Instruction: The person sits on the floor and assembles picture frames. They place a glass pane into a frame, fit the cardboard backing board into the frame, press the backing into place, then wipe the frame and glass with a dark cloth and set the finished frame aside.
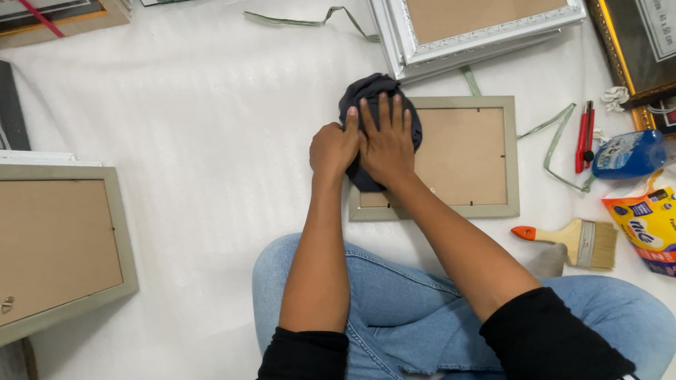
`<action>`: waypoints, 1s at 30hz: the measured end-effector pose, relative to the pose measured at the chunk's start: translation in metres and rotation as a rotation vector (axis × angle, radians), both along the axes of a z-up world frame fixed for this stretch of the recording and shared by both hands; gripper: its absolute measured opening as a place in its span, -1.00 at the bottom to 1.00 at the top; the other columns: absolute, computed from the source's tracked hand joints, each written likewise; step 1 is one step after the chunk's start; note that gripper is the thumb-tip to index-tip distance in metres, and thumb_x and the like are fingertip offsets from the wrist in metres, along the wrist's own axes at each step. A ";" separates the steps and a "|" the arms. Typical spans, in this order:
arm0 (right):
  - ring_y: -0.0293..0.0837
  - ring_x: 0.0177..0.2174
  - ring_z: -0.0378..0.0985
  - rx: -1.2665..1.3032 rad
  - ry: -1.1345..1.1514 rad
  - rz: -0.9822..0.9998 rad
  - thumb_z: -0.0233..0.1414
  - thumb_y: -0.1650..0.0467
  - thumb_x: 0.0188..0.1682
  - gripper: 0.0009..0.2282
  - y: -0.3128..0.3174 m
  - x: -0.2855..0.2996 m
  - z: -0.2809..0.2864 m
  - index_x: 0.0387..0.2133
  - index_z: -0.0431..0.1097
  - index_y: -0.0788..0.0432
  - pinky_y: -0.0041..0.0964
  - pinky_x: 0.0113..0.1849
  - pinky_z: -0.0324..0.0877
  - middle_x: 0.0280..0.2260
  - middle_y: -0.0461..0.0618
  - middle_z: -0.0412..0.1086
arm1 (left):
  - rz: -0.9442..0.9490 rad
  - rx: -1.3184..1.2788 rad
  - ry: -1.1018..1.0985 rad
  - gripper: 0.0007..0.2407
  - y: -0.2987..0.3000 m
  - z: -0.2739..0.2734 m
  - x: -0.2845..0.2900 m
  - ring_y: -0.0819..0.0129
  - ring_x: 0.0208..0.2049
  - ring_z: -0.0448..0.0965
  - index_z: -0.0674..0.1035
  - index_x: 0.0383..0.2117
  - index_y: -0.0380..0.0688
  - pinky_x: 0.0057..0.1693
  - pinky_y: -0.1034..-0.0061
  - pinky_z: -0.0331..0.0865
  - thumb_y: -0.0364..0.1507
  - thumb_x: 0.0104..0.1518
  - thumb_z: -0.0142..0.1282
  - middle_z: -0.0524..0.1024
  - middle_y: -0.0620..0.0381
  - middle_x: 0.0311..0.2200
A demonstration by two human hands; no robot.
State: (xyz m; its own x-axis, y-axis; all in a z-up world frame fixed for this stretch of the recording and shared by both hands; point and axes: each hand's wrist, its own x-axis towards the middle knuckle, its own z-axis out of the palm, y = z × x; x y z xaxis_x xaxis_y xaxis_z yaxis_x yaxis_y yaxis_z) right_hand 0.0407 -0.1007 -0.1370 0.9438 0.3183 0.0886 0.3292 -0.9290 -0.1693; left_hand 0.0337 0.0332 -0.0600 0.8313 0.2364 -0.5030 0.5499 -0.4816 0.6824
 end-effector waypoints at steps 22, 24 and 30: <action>0.46 0.33 -0.19 -0.072 -0.034 -0.389 -0.18 0.18 0.19 -0.40 -0.159 -0.058 -0.013 0.39 0.01 0.35 0.42 0.25 -0.19 0.38 0.48 -0.17 | -0.039 0.104 -0.052 -0.69 -0.005 -0.049 0.003 -0.31 -0.14 0.62 0.54 -0.16 -0.43 -0.13 -0.15 0.53 -0.33 0.18 0.15 0.57 -0.32 -0.32; 0.54 0.30 -0.14 -0.059 -0.043 -0.460 -0.10 0.19 0.13 -0.36 -0.123 -0.061 -0.022 0.37 -0.01 0.38 0.45 0.22 -0.13 0.33 0.59 -0.12 | -0.018 0.105 -0.066 -0.67 -0.008 -0.043 0.002 -0.32 -0.14 0.63 0.53 -0.11 -0.48 -0.14 -0.16 0.54 -0.34 0.23 0.07 0.58 -0.35 -0.31; 0.56 0.31 -0.15 0.019 -0.078 -0.164 -0.13 0.15 0.12 -0.40 -0.009 -0.072 0.001 0.38 0.04 0.21 0.45 0.21 -0.10 0.34 0.52 -0.11 | -0.055 0.167 -0.027 -0.62 -0.009 -0.024 -0.002 -0.29 -0.11 0.62 0.53 -0.08 -0.47 -0.10 -0.15 0.54 -0.26 0.29 -0.04 0.59 -0.36 -0.27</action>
State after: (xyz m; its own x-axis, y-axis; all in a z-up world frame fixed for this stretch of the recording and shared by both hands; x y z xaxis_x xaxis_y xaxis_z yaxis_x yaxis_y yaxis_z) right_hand -0.0317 -0.1095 -0.1359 0.9730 0.1583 0.1680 0.1864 -0.9681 -0.1671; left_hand 0.0317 0.0243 -0.0838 0.8578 0.2688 -0.4381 0.5025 -0.6178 0.6049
